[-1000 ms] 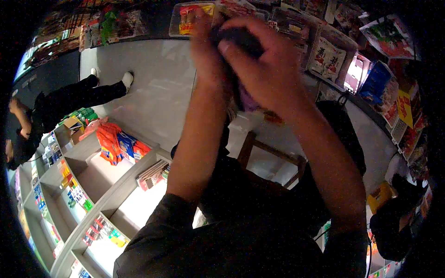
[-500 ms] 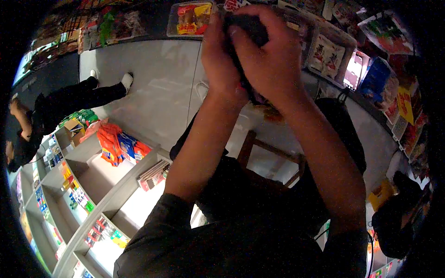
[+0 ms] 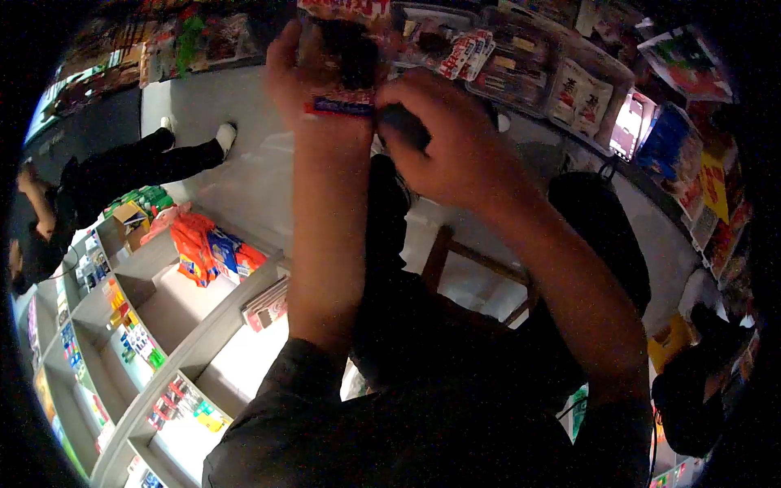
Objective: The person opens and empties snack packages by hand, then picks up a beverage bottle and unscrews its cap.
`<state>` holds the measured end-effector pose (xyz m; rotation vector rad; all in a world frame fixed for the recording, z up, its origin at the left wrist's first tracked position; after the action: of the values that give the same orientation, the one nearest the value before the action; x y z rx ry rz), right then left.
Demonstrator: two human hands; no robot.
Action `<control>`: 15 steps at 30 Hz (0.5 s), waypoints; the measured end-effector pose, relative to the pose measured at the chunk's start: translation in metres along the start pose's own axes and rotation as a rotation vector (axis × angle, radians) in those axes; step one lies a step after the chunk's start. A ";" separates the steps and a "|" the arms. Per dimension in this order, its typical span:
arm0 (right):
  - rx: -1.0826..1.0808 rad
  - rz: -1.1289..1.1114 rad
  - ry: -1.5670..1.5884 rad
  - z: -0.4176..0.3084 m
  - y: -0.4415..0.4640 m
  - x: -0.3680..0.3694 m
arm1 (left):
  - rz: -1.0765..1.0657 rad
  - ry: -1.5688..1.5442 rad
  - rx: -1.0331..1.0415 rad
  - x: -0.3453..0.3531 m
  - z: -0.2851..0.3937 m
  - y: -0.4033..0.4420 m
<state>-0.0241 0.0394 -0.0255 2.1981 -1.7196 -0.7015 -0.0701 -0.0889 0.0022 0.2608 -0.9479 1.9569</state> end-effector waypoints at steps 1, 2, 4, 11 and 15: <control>-0.012 0.034 -0.005 0.000 0.000 -0.001 | -0.523 -0.034 -0.007 -0.004 0.000 0.027; -0.024 0.067 -0.009 0.000 0.002 -0.002 | -1.045 -0.066 -0.014 -0.026 -0.001 0.071; -0.060 0.145 -0.027 -0.005 0.011 -0.008 | -1.290 -0.112 0.027 -0.025 -0.009 0.070; -0.103 0.443 0.135 0.012 0.027 -0.025 | -0.448 -0.415 -0.379 -0.011 -0.081 -0.004; 0.140 0.532 -0.155 0.019 0.022 -0.047 | -0.374 0.194 0.061 0.017 -0.095 -0.040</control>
<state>-0.0608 0.0801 -0.0214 1.6682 -2.3572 -0.6359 -0.0295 0.0002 -0.0332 0.2571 -0.6604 1.6336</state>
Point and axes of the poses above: each hand's wrist, its own y-axis towards the middle knuckle, its own x-axis out of the palm, z = x × y, the point moved 3 cm from there along y, towards the middle knuckle, and after that the axes turned 6 degrees about -x, right-handed, at the moved point
